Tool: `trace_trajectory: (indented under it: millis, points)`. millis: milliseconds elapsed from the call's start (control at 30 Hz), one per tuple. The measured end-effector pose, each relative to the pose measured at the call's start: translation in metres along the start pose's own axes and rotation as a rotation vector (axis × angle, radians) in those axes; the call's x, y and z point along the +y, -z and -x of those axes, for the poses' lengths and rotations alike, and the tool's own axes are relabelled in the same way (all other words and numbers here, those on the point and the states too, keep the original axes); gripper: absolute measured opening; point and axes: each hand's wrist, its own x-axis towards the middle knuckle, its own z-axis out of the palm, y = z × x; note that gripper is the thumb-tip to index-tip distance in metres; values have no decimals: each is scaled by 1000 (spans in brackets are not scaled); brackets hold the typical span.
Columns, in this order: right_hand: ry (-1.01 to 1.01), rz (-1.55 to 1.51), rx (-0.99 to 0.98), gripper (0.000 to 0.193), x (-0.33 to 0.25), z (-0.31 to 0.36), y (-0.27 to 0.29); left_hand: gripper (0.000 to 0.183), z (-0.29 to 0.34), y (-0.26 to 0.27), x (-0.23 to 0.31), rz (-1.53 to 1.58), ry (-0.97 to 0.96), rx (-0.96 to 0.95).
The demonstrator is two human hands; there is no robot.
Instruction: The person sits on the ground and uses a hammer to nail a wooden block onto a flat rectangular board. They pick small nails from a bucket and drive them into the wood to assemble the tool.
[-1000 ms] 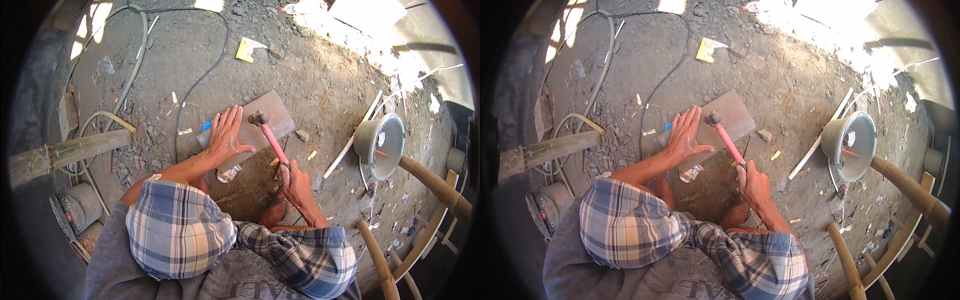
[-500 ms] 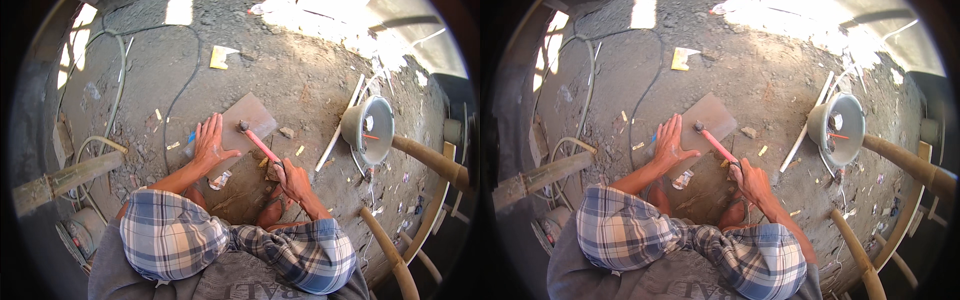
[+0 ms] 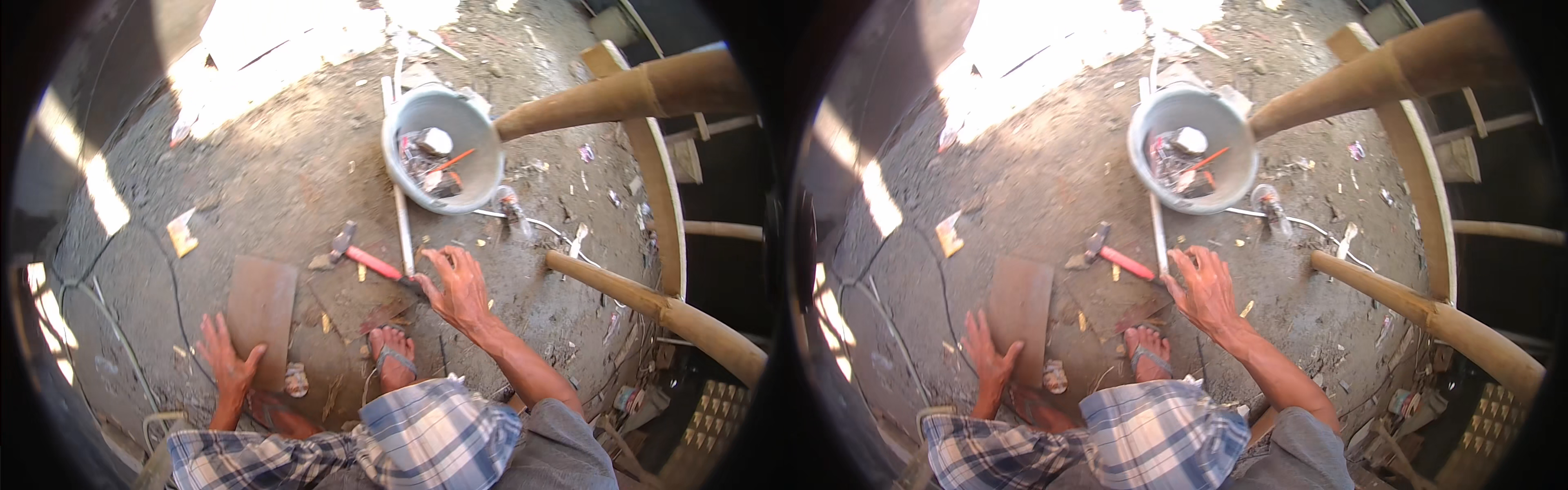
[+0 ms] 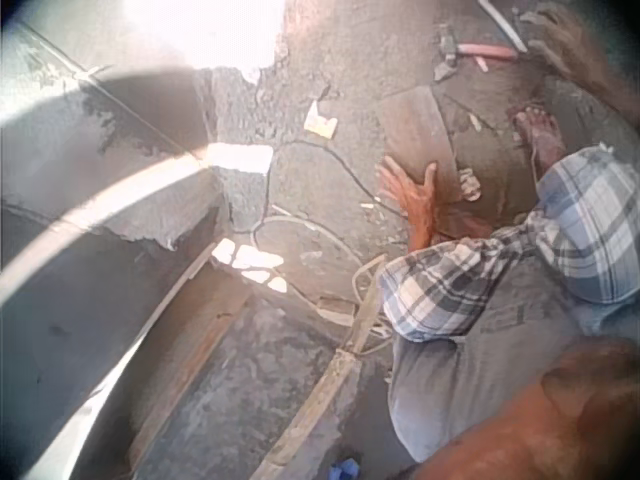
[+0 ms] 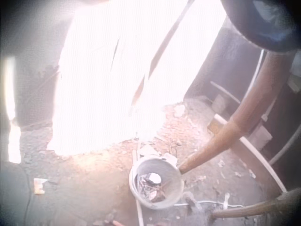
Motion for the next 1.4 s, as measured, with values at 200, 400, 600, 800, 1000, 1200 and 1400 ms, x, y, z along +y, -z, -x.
trace_trajectory:
  millis: [200,400,600,800,1000,1200,1400]
  points:
    - [-228,-127,55,26,91,-114,76,104,6,26,-27,-73,140,-49]
    - [-26,-35,-207,21,136,-193,-2,92,16,34,-34,-38,234,11]
    - [-135,51,-437,19,124,-219,-36,84,28,39,-36,-51,317,-31]
    - [-128,187,-367,20,131,-217,-69,81,28,37,-43,-126,347,-86]
    - [-103,470,-410,21,135,-210,7,81,27,40,-41,-117,329,-69]
    - [-26,138,-262,15,126,-207,-6,79,27,36,-49,-160,331,-112]
    - [43,5,-391,15,125,-222,-71,78,23,40,-48,-112,287,-45]
